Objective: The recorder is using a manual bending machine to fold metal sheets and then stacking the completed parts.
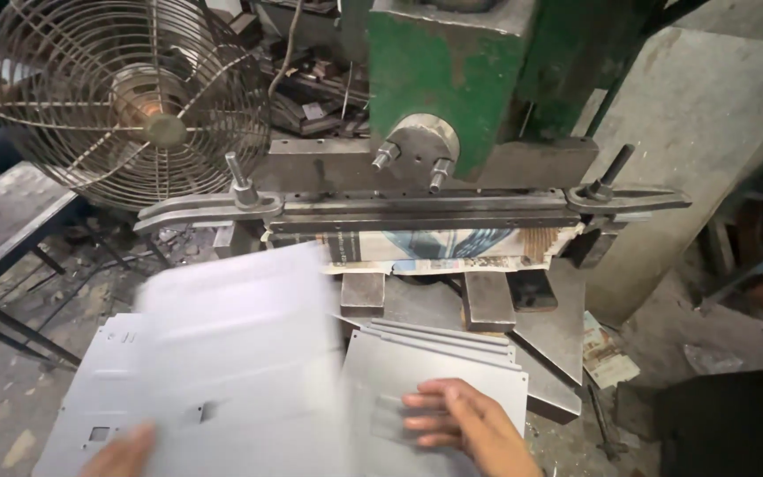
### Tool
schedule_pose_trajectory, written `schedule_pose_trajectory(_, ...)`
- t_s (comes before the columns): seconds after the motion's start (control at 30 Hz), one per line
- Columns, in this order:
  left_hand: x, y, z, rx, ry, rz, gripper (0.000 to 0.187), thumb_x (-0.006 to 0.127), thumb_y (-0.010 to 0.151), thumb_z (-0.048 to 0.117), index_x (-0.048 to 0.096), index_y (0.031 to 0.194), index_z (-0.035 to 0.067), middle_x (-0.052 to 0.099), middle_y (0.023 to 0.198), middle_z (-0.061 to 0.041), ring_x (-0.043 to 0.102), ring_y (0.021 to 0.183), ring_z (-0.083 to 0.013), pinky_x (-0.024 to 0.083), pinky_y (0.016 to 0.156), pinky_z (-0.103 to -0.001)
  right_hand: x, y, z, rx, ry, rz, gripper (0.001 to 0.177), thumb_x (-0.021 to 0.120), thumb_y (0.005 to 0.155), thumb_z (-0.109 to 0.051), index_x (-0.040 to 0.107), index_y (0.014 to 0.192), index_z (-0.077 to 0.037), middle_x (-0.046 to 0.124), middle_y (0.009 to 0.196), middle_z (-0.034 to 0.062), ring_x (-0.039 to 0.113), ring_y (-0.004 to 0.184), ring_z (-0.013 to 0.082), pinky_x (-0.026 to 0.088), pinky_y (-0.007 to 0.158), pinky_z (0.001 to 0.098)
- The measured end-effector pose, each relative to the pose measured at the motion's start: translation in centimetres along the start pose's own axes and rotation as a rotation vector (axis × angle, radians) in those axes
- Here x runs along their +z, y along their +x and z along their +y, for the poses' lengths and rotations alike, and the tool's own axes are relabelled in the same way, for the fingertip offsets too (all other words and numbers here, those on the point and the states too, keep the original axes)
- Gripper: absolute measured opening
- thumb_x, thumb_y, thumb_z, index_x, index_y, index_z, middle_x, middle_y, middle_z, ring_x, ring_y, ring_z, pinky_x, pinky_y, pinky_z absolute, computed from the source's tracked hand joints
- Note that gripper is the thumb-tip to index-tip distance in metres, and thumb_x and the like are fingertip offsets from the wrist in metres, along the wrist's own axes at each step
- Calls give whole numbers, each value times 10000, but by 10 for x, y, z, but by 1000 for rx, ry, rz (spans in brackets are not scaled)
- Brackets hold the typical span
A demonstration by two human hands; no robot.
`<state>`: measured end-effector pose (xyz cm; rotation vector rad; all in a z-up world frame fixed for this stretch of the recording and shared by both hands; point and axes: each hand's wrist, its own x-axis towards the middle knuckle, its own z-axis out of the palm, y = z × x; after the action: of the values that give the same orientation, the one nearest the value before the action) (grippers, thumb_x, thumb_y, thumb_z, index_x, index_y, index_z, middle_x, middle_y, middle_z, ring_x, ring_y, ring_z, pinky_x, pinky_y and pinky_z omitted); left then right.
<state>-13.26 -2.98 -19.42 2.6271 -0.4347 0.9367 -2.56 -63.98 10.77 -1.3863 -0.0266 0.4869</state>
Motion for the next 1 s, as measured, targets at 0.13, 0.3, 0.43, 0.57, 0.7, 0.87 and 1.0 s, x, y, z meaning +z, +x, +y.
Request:
schedule_pose_trajectory(0.13,-30,265,232,-457,-563,-33,458,578,877,221,670,1254,-24,710,1156,-146,660,1004,-264,507,884,-405,-2,10,-40,103,255,22,455,540,921,-425,667,1183,-76,777,1058,116,751,899,216,592,809,382)
schedule_pose_trajectory(0.3,-28,383,340,-905,-1209,-89,443,586,970,365,741,1153,-7,782,957,-50,689,835,-94,558,744,-276,-60,50,-75,9,100,289,287,658,925,-243,675,1110,-24,764,985,112,711,838,205,574,784,365)
schedule_pose_trajectory(0.43,-12,403,347,-971,-1210,-96,464,619,970,413,752,1071,-20,719,871,-25,610,774,-83,507,695,-257,-85,67,-90,39,44,315,227,689,938,-212,673,1039,-9,738,908,82,675,751,178,561,705,348)
schedule_pose_trajectory(0.57,3,396,341,-960,-1212,-79,464,641,970,413,756,1012,-35,702,840,-16,573,750,-75,491,679,-250,-76,62,-96,73,14,359,207,683,940,-212,698,998,-14,739,894,65,668,725,148,550,687,325)
schedule_pose_trajectory(0.7,6,398,340,-972,-1234,-86,461,639,980,401,759,1013,-42,697,835,-28,568,741,-87,486,667,-265,-89,69,-82,30,32,338,187,691,940,-206,698,970,-22,733,867,48,662,707,135,541,669,313)
schedule_pose_trajectory(0.87,2,403,344,-973,-1284,-58,445,619,962,388,760,1063,-22,768,905,-36,658,800,-80,532,732,-248,-88,69,-85,1,15,317,172,695,944,-210,687,928,-39,721,824,30,641,675,124,529,636,307)
schedule_pose_trajectory(1.0,9,399,340,-953,-1280,-53,456,624,971,393,765,1075,-29,764,927,-59,649,822,-96,523,746,-256,-91,74,-78,8,18,324,160,691,940,-204,691,930,-45,725,838,34,644,693,129,532,653,310)
